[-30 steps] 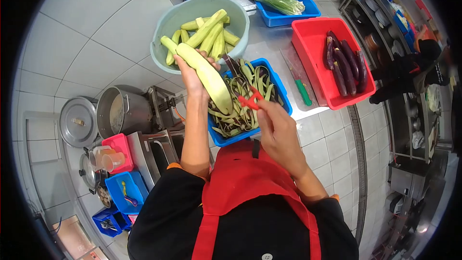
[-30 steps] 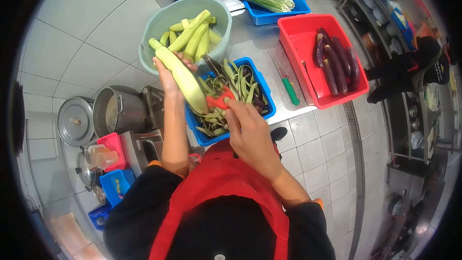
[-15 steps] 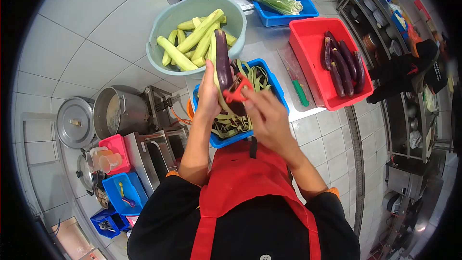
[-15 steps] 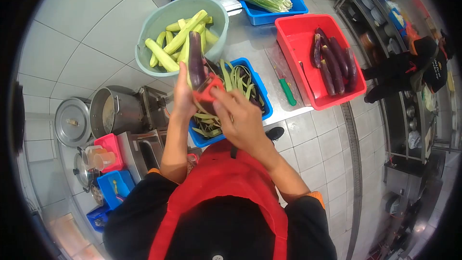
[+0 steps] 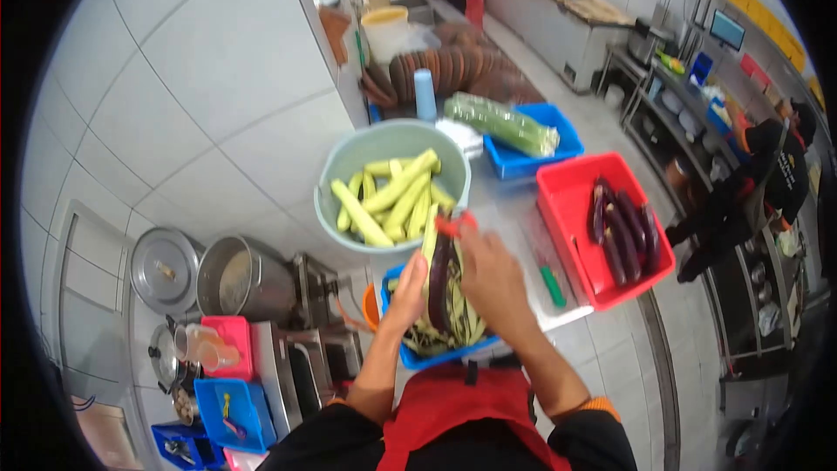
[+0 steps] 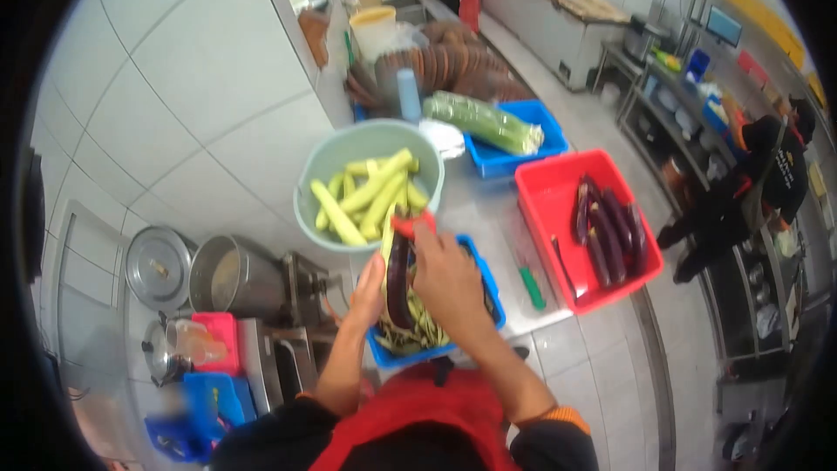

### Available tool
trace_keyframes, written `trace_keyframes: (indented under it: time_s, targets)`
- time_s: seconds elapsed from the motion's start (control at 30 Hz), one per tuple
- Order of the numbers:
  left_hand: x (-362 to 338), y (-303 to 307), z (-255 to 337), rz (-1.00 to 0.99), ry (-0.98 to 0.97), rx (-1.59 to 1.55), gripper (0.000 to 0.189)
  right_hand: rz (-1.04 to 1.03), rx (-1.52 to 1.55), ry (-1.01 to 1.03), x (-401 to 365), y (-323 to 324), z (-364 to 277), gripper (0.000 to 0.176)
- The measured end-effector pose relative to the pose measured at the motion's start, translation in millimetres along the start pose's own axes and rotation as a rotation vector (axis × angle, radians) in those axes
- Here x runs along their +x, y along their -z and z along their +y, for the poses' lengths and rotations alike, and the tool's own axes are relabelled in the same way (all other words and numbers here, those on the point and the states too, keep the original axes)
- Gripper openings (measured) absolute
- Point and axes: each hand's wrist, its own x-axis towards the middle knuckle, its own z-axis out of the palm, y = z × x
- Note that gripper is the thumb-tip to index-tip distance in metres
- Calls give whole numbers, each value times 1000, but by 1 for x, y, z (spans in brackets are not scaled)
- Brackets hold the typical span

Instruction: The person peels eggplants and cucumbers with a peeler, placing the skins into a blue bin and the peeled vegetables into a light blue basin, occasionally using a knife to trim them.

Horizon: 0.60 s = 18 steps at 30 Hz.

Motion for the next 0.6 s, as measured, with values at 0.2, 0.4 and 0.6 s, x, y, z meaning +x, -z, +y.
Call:
trace_keyframes:
  time_s: [0.2, 0.4, 0.6]
  targets:
    - [32, 6, 28, 281, 88, -426, 55, -157, 72, 17, -66, -11, -15, 22]
    - [45, 27, 52, 147, 227, -969, 60, -425, -92, -74, -137, -8, 21, 25]
    - [23, 12, 48, -190, 240, -867, 58, -44, 307, -125, -114, 10, 34, 21]
